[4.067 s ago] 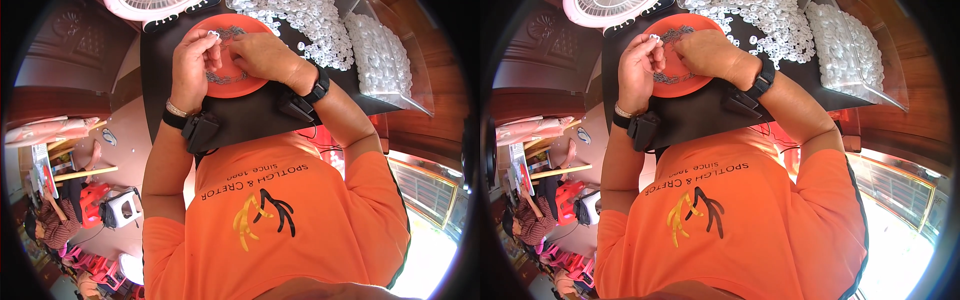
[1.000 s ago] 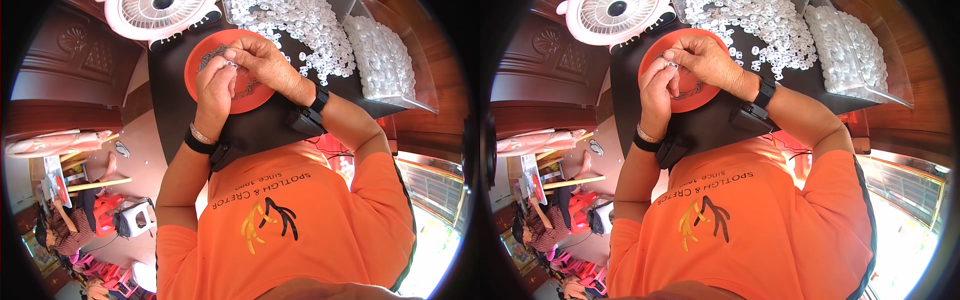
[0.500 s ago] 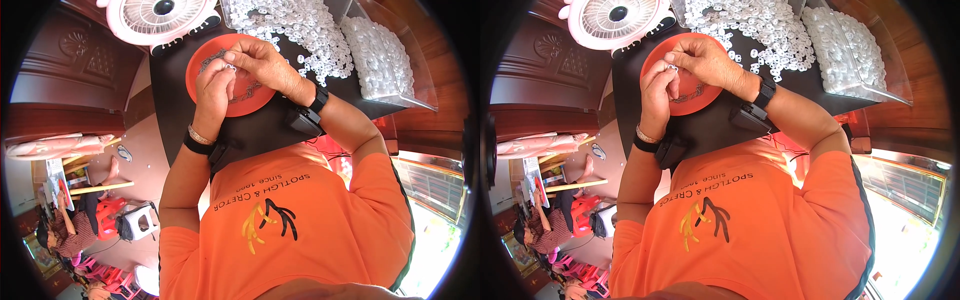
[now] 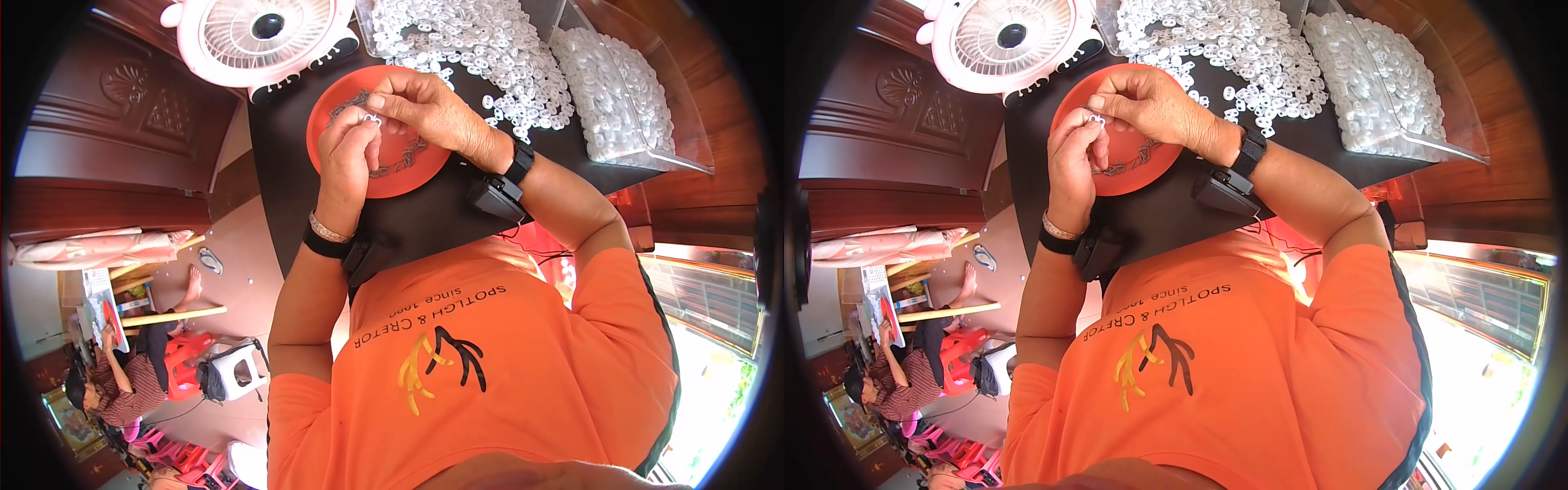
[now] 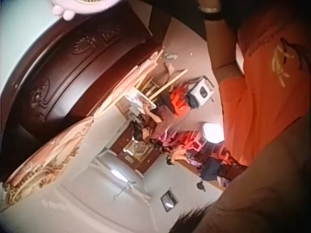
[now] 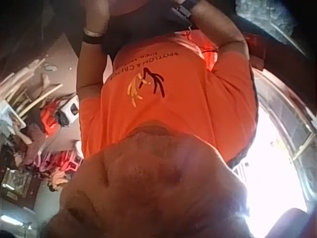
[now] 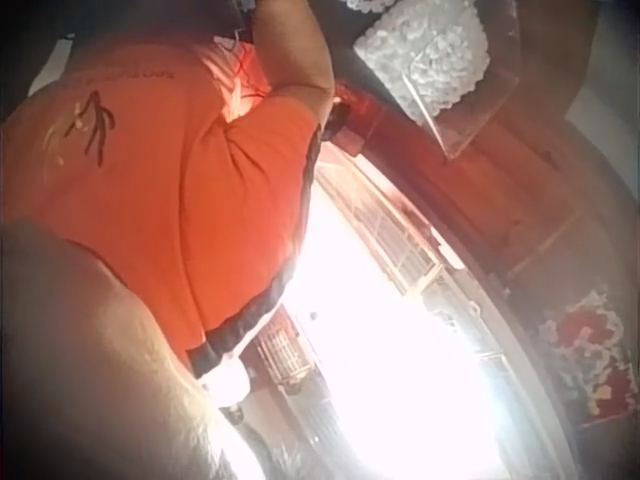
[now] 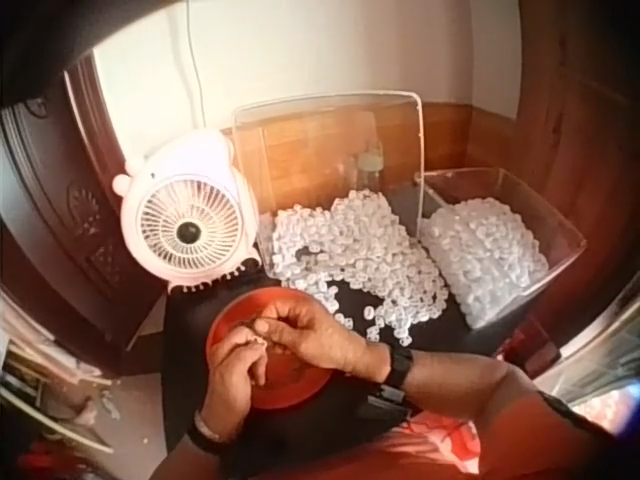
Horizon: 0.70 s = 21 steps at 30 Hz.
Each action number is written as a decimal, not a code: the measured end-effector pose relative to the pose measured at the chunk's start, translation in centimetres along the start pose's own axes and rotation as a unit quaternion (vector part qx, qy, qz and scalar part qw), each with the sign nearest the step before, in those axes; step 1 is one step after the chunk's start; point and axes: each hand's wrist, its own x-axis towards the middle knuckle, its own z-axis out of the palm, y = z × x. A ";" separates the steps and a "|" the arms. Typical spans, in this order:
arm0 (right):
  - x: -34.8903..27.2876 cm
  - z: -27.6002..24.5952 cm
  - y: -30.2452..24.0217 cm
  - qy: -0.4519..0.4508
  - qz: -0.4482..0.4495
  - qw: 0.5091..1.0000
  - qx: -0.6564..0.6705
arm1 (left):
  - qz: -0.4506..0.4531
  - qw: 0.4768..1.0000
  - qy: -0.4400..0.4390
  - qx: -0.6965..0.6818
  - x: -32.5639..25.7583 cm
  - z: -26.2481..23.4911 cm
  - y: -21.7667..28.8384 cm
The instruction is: Attaching small metal rings onto white plastic mounting clips manually.
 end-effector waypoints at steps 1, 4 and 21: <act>0.0 -0.1 0.2 -0.006 -0.015 1.000 -0.005 | 0.002 1.000 0.000 0.000 0.0 0.0 0.0; 0.1 -0.1 0.3 -0.003 -0.020 0.999 -0.026 | 0.004 1.000 -0.004 -0.002 0.1 -0.1 -0.3; -0.4 0.2 0.2 0.024 -0.099 0.970 -0.220 | -0.006 0.999 -0.018 0.043 -0.4 0.4 -0.1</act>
